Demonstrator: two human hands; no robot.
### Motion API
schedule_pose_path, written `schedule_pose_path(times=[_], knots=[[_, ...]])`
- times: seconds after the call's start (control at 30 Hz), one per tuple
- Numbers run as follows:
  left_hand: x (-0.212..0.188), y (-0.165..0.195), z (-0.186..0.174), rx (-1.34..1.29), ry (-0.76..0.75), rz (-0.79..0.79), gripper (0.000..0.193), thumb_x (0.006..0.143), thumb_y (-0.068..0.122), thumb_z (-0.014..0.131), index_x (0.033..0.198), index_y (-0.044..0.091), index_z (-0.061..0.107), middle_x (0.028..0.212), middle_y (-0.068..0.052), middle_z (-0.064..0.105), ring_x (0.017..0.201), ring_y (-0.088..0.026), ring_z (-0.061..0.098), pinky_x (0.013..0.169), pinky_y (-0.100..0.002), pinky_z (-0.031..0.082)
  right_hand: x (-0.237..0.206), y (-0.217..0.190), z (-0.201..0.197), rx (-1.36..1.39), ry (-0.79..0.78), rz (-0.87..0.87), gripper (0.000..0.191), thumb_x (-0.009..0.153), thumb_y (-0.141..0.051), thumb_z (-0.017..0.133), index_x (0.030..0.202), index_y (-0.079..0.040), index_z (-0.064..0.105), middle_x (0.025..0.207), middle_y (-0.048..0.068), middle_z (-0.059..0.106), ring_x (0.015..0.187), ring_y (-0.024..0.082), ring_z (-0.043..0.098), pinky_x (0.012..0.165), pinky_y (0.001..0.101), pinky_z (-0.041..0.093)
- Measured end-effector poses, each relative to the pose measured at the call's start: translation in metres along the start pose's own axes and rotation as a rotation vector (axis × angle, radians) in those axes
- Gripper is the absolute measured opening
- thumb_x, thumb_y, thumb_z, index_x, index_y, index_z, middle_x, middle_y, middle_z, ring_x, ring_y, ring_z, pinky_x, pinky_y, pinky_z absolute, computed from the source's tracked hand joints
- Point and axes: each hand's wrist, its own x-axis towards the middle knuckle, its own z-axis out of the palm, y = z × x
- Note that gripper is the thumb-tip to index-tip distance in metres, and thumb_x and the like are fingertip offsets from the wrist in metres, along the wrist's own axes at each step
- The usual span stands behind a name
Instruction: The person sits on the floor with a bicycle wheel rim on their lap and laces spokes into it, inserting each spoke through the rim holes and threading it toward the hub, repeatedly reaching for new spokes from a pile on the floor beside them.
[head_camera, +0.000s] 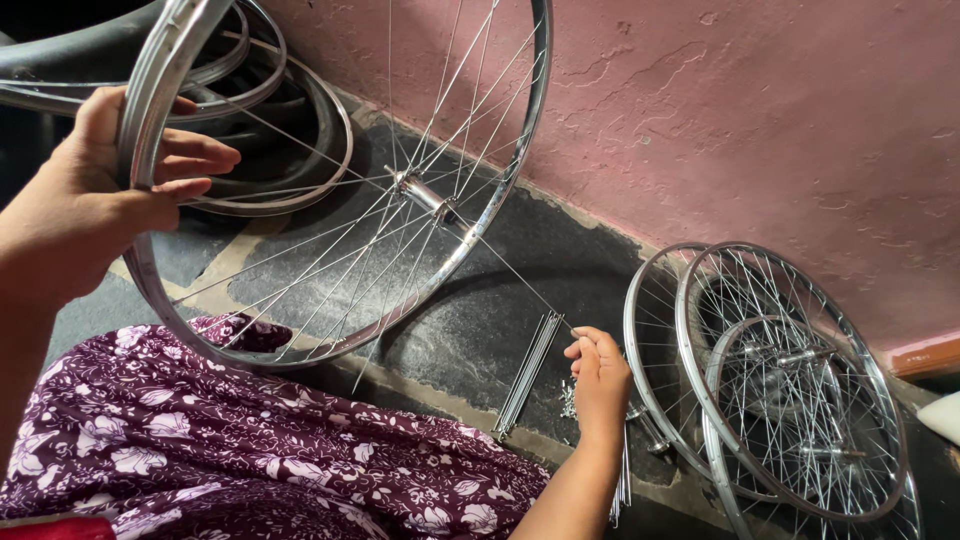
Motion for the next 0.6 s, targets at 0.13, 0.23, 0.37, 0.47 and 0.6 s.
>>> schedule_pose_path(times=[0.13, 0.23, 0.37, 0.47, 0.6], knots=[[0.000, 0.002, 0.001, -0.001, -0.018, 0.030, 0.082, 0.070, -0.024, 0.046, 0.144, 0.009, 0.032, 0.132, -0.019, 0.063, 0.133, -0.031, 0.061, 0.110, -0.045, 0.042, 0.001, -0.001, 0.001, 0.021, -0.012, -0.016, 0.022, 0.098, -0.009, 0.055, 0.109, -0.004, 0.073, 0.079, 0.002, 0.071, 0.065, 0.007, 0.057, 0.061, 0.0230, 0.049], [-0.002, 0.003, 0.003, 0.025, -0.029, 0.029, 0.083, 0.073, -0.024, 0.047, 0.146, 0.010, 0.031, 0.132, -0.018, 0.063, 0.134, -0.030, 0.061, 0.111, -0.044, 0.042, 0.002, 0.003, 0.007, 0.027, 0.024, -0.046, 0.021, 0.099, -0.009, 0.056, 0.110, -0.003, 0.073, 0.081, 0.002, 0.071, 0.065, 0.008, 0.058, 0.061, 0.0228, 0.050], [-0.006, 0.007, 0.006, 0.026, -0.066, 0.038, 0.080, 0.079, -0.021, 0.049, 0.149, 0.012, 0.029, 0.133, -0.016, 0.062, 0.134, -0.028, 0.059, 0.111, -0.043, 0.041, 0.007, 0.015, 0.029, 0.386, 0.245, -0.031, 0.016, 0.100, -0.008, 0.060, 0.112, -0.002, 0.069, 0.090, 0.006, 0.071, 0.073, 0.010, 0.063, 0.068, 0.0254, 0.055], [-0.013, 0.011, 0.011, 0.005, -0.091, 0.036, 0.082, 0.075, -0.023, 0.049, 0.147, 0.011, 0.031, 0.132, -0.015, 0.062, 0.135, -0.027, 0.059, 0.112, -0.043, 0.040, 0.014, 0.026, 0.050, 0.783, 0.413, 0.058, 0.012, 0.101, -0.007, 0.064, 0.112, -0.001, 0.064, 0.098, 0.009, 0.070, 0.081, 0.012, 0.065, 0.077, 0.0290, 0.059], [-0.022, 0.015, 0.015, -0.007, -0.127, 0.065, 0.085, 0.072, -0.024, 0.048, 0.148, 0.012, 0.032, 0.130, -0.016, 0.063, 0.135, -0.028, 0.059, 0.111, -0.043, 0.041, 0.012, 0.030, 0.078, 0.972, 0.460, 0.172, 0.018, 0.104, -0.017, 0.058, 0.114, -0.003, 0.063, 0.100, 0.012, 0.071, 0.081, 0.013, 0.066, 0.079, 0.0302, 0.058]])
